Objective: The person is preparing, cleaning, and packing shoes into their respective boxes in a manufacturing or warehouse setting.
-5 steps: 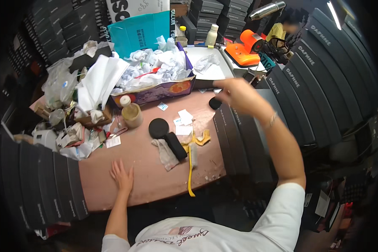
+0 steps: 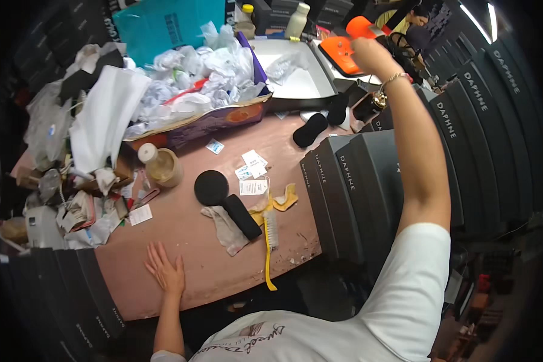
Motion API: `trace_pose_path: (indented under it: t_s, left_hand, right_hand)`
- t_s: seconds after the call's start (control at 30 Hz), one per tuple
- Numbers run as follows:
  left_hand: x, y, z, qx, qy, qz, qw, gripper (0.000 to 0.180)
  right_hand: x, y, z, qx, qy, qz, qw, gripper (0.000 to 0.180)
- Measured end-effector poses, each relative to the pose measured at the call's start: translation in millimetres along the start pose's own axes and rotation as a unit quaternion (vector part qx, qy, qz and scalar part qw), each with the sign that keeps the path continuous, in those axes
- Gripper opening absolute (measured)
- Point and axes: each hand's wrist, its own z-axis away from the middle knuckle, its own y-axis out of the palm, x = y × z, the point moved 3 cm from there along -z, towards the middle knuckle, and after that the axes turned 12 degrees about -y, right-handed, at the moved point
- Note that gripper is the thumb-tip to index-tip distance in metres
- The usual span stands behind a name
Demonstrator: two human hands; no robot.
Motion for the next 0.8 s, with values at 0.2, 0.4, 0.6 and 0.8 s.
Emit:
trace_pose_path:
  t_s: [0.2,0.4,0.6,0.8]
  left_hand:
    - [8.8,10.7,-0.4,0.033,0.003,-0.067,0.997,0.070]
    - [12.9,18.7,-11.1,0.002,0.042,-0.110,0.993,0.068]
    - [15.5,16.1,-14.2,0.036,0.038,-0.107,0.993,0.070]
    - [19.8,22.1,-5.2,0.028,0.047,-0.124,0.991,0.071]
  right_hand:
    - [-81.9,120.7,-14.3,0.377,0.199,0.040,0.904,0.039]
    - [-122.3,183.7,3.2,0.403,0.174,0.009,0.898,0.050]
    - [-127.2,212.6,11.6,0.464,0.218,-0.021,0.859,0.053]
    - [-121.9,233.5,20.8,0.445,0.269,0.011,0.854,0.080]
